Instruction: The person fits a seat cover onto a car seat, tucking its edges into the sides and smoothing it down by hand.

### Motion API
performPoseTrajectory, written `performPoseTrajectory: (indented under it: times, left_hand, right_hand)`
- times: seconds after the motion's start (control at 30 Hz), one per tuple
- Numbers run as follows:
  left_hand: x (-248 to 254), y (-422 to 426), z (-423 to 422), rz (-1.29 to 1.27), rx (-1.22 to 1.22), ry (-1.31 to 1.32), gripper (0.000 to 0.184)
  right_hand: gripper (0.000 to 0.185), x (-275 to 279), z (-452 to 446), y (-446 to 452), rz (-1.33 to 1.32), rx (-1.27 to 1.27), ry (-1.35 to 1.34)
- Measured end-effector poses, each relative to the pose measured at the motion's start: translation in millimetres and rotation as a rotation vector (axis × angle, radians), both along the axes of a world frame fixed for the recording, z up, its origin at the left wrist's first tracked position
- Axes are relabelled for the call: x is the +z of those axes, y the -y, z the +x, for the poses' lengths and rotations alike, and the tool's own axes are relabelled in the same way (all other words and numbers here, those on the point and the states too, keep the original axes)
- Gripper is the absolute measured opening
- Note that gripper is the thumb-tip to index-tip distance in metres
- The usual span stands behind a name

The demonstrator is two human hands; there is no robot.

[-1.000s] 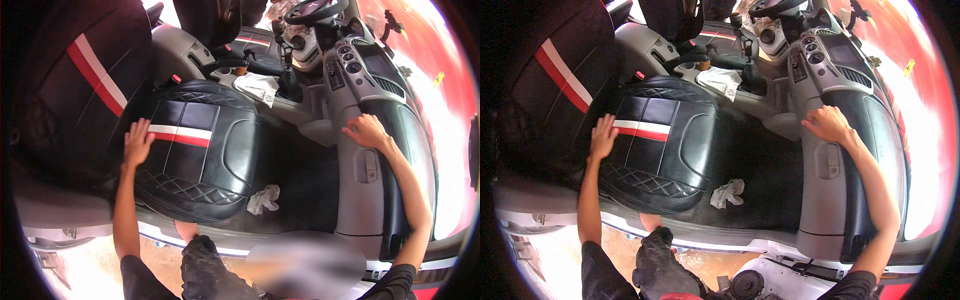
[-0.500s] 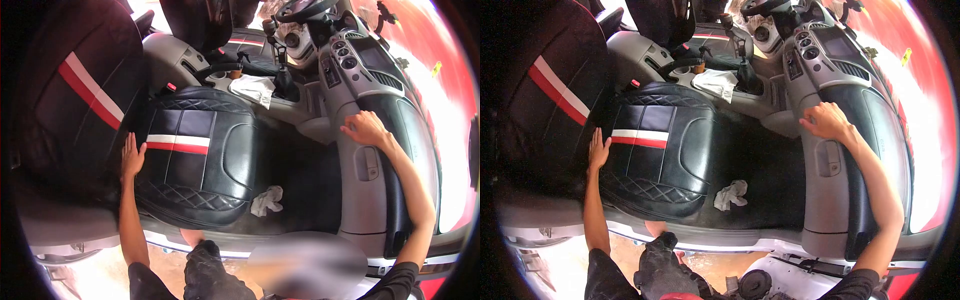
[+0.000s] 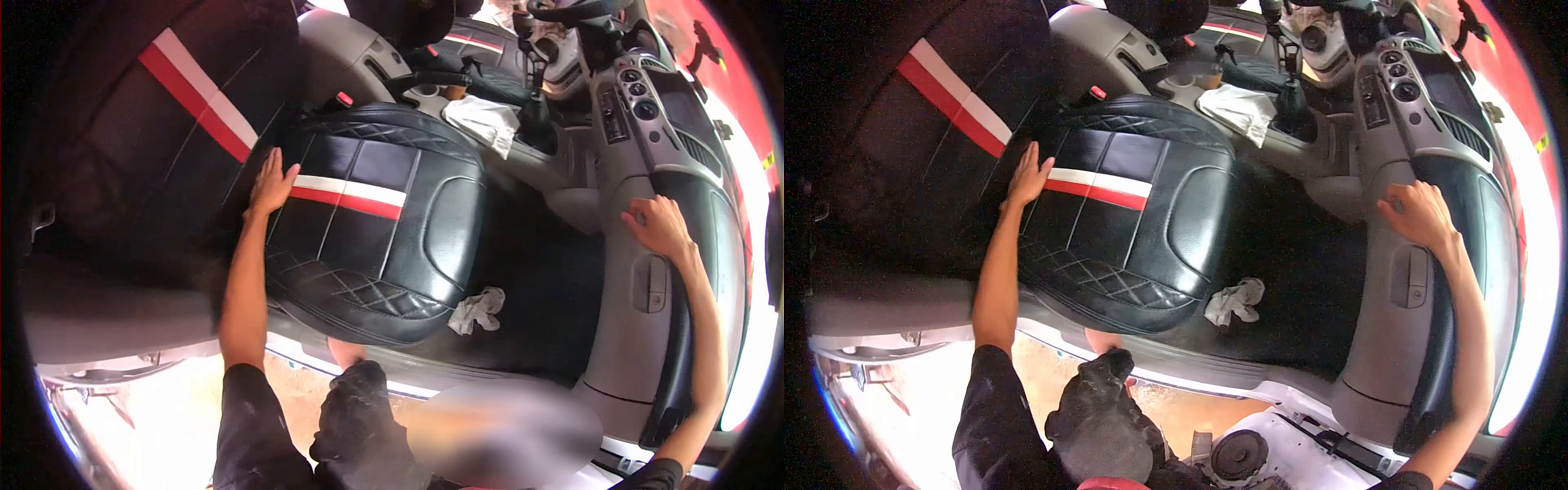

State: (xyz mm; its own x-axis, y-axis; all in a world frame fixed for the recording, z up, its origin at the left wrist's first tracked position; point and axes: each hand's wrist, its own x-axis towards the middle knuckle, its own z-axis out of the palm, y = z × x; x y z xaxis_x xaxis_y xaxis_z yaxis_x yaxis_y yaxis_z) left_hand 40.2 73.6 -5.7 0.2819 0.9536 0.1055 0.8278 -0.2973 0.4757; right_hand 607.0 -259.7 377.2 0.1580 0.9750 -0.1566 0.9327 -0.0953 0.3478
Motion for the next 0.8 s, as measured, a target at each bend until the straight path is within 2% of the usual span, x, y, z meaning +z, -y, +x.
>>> performPoseTrajectory:
  times: [0.1, 0.17, 0.23, 0.27, 0.43, 0.6, 0.73, 0.77, 0.8]
  left_hand:
    - [11, 28, 33, 0.092, 0.026, -0.213, 0.087]
    - [20, 68, 58, 0.153, -0.210, -0.129, 0.090]
    - [38, 97, 70, 0.108, -0.269, -0.031, 0.091]
    - [42, 94, 70, 0.068, -0.244, -0.001, 0.093]
    - [21, 20, 61, 0.060, -0.023, -0.085, 0.095]
    - [19, -33, 61, -0.027, 0.040, -0.060, 0.095]
    - [12, -11, 97, 0.038, 0.089, -0.221, 0.102]
    - [12, 8, 118, 0.107, 0.017, -0.243, 0.103]
    - [45, 50, 140, 0.116, -0.160, -0.128, 0.100]
  right_hand:
    - [0.023, -1, 3, 0, 0.001, 0.021, -0.004]
    - [0.021, -1, 3, -1, 0.000, 0.025, -0.010]
    - [0.020, 0, -5, -1, 0.002, 0.012, -0.004]
    - [0.019, -3, 1, 1, 0.046, 0.076, -0.039]
    - [0.021, -2, 0, 0, 0.017, 0.034, -0.016]
    - [0.021, 0, 7, 3, -0.004, 0.108, 0.014]
    - [0.022, -1, 4, 2, 0.027, 0.113, 0.018]
    - [0.022, -2, 3, 2, 0.016, 0.112, 0.028]
    - [0.022, -3, 3, 3, 0.022, 0.111, 0.019]
